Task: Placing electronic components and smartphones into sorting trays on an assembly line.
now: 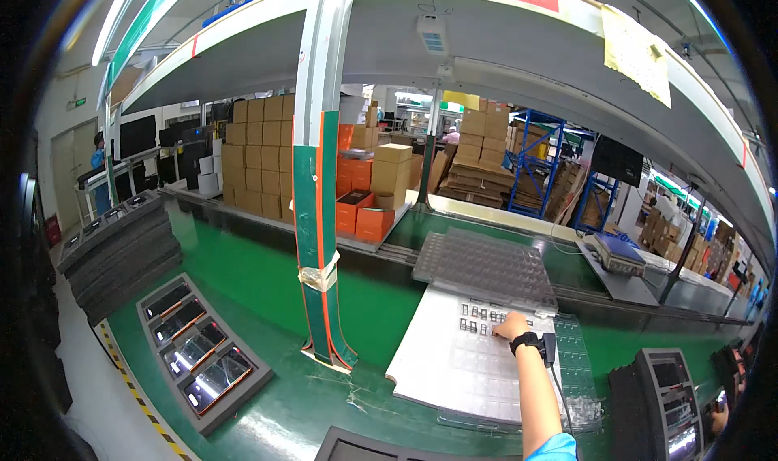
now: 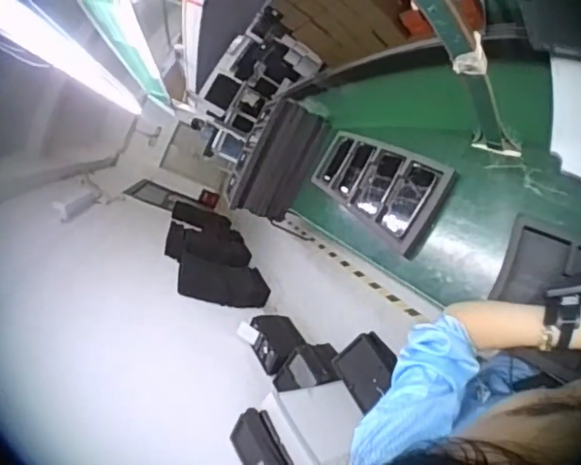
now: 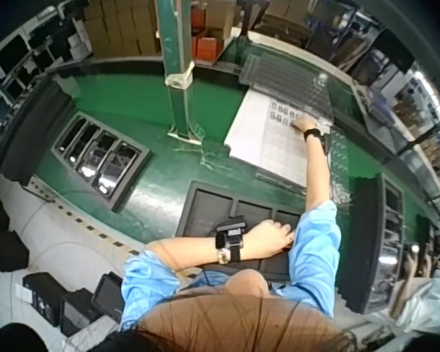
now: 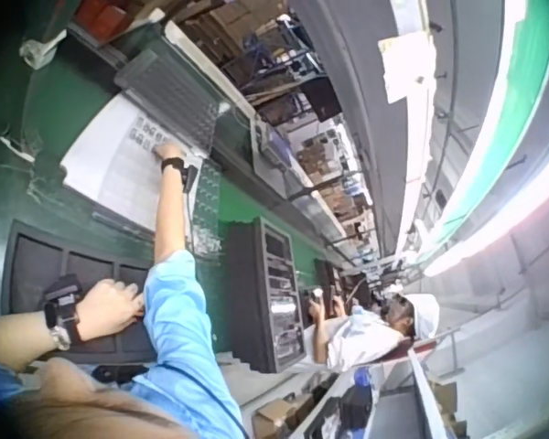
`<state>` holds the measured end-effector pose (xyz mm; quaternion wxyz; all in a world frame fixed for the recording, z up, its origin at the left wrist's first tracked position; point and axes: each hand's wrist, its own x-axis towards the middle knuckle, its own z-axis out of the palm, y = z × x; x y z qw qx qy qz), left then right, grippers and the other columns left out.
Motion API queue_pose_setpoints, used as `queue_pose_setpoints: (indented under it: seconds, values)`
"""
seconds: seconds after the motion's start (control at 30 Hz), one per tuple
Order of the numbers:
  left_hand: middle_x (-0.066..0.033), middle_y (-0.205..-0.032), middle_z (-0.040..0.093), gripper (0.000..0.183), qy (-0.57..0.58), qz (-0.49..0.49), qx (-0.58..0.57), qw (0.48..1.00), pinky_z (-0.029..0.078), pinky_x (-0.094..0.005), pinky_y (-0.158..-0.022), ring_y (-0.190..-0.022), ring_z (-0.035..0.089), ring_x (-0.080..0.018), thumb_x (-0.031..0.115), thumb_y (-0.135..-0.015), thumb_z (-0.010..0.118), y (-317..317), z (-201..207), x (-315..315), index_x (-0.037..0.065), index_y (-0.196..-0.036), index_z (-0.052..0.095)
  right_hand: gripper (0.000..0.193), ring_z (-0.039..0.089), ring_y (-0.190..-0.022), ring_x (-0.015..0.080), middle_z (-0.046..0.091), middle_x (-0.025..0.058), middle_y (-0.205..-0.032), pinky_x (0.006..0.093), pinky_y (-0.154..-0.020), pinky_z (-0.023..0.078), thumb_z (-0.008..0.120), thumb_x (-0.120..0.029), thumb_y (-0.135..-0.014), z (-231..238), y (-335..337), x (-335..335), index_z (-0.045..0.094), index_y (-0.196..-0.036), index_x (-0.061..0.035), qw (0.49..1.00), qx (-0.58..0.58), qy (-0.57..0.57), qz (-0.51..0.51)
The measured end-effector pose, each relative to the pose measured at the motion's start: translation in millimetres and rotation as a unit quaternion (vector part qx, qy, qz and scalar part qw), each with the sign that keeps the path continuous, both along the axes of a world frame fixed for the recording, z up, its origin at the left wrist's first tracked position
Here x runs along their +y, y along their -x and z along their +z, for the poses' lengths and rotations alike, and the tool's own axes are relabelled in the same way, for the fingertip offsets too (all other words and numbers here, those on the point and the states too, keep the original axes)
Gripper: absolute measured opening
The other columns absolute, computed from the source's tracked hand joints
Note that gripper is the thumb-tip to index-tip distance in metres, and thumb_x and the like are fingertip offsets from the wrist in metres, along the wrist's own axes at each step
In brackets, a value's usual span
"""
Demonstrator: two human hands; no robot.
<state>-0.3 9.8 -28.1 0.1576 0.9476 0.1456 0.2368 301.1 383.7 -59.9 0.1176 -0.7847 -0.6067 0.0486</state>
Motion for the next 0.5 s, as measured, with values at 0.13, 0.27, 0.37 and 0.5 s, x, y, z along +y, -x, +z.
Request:
queue_pose_setpoints:
  seconds: [0.13, 0.27, 0.37, 0.5]
  values:
    - [-0.0104, -0.086, 0.06, 0.027, -0.007, 0.008, 0.0, 1.0, 0.049, -0.0389, -0.064, -0.071, 0.063, -0.0265, 0.019, -0.086, 0.061, -1.4, -1.1, -1.3, 0.004, -0.108, 0.06, 0.039, 0.074, -0.089, 0.0359, 0.074, 0.0235, -0.087, 0.0412, -0.081, 0.057, 0.08, -0.031, -0.067, 10.8, 21.5, -5.7, 0.074, -0.08, 0.0057, 0.999, 0.018, 0.019, -0.018]
    - [-0.0099, -0.085, 0.06, 0.026, -0.016, 0.008, -0.007, 1.0, 0.048, -0.0387, -0.063, -0.071, 0.063, -0.0261, 0.019, -0.088, 0.058, -0.7, -3.8, -2.8, 0.004, -0.109, 0.06, 0.029, 0.072, -0.094, 0.0391, 0.072, 0.0285, -0.095, 0.0424, -0.083, 0.058, 0.076, -0.016, -0.069, 13.0, 31.2, -13.2, 0.075, -0.088, 0.0059, 1.0, -0.001, -0.003, -0.025]
    - [-0.0097, -0.086, 0.06, 0.027, -0.021, 0.003, 0.004, 1.0, 0.048, -0.0382, -0.063, -0.071, 0.063, -0.0259, 0.02, -0.087, 0.059, -1.5, -1.9, -4.1, 0.004, -0.109, 0.06, 0.027, 0.072, -0.093, 0.0405, 0.072, 0.0284, -0.094, 0.0436, -0.083, 0.058, 0.074, -0.012, -0.069, 6.8, 25.3, -12.0, 0.075, -0.09, 0.0053, 0.997, -0.021, -0.066, -0.036]
    - [-0.0095, -0.086, 0.06, 0.027, -0.011, 0.008, 0.007, 1.0, 0.048, -0.0377, -0.063, -0.071, 0.063, -0.0257, 0.019, -0.088, 0.059, 0.6, 0.6, -2.2, 0.004, -0.109, 0.059, 0.019, 0.073, -0.087, 0.0384, 0.072, 0.0263, -0.085, 0.0421, -0.081, 0.059, 0.074, -0.01, -0.065, 16.1, 52.2, -9.0, 0.076, -0.079, 0.003, 0.987, 0.092, -0.127, -0.033]
